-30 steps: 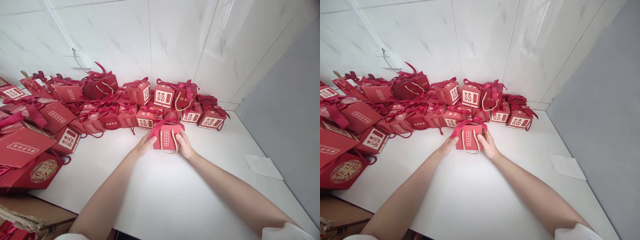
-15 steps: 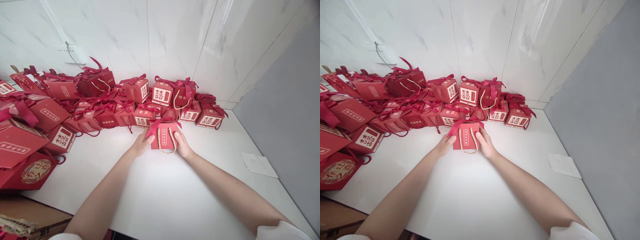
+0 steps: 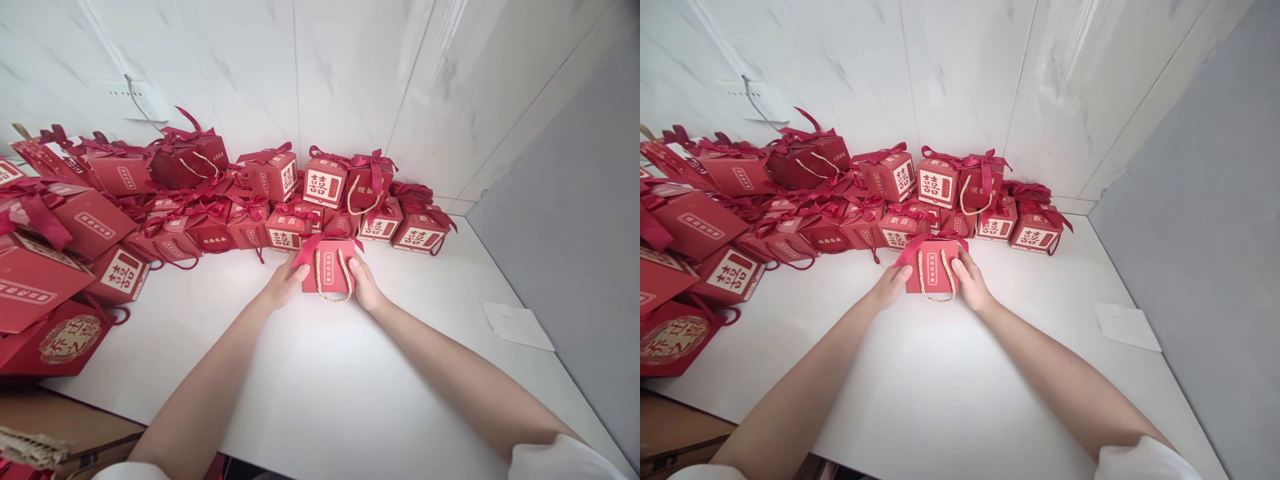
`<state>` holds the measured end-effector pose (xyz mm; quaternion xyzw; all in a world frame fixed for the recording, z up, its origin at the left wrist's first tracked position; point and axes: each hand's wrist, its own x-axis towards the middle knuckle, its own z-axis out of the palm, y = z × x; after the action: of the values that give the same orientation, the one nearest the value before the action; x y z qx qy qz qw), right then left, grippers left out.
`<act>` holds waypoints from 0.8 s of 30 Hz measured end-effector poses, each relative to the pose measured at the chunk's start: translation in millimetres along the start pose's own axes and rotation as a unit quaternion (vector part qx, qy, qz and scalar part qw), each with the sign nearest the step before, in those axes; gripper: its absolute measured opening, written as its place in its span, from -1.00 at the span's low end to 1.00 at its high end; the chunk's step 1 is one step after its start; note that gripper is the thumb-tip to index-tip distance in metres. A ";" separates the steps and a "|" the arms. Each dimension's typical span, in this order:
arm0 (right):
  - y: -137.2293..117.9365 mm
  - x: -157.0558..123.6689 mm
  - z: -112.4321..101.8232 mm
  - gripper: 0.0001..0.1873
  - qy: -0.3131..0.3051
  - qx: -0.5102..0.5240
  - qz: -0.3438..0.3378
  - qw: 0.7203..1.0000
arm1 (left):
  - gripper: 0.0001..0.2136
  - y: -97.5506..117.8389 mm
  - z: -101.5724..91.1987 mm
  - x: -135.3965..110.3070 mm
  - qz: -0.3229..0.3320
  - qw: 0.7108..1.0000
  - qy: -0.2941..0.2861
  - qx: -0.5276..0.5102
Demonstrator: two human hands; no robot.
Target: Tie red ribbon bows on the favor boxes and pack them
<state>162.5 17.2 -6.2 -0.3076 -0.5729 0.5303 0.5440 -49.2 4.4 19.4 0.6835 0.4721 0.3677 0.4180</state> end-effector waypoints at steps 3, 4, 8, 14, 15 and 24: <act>-2.2 -0.1 0.4 -0.35 -0.005 -0.004 0.000 1.000 | -0.27 1.2 0.4 -0.2 0.002 1.000 0.000 -0.009; -2.8 -0.1 0.5 -0.35 -0.007 -0.006 0.000 1.000 | -0.28 1.9 0.6 -0.3 0.003 1.000 0.001 -0.009; -3.8 0.5 1.2 -0.33 -0.007 -0.012 -0.002 1.000 | -0.28 4.4 1.0 -0.7 -0.003 1.000 0.010 -0.004; -3.2 0.9 1.7 -0.34 -0.006 -0.010 -0.003 1.000 | -0.26 3.0 0.8 0.2 -0.003 1.000 0.007 -0.006; -2.8 0.8 1.5 -0.34 -0.006 -0.009 -0.003 1.000 | -0.27 2.4 1.0 0.6 -0.004 1.000 0.006 -0.007; -6.5 -8.8 -1.2 -0.09 -0.020 -0.143 -0.135 0.980 | -0.26 1.1 -6.3 -5.2 0.080 0.996 -0.029 -0.020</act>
<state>167.0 7.7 -2.9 -0.2912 -0.6901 0.3708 0.5490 -56.0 0.6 22.3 0.7204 0.3965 0.3898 0.4147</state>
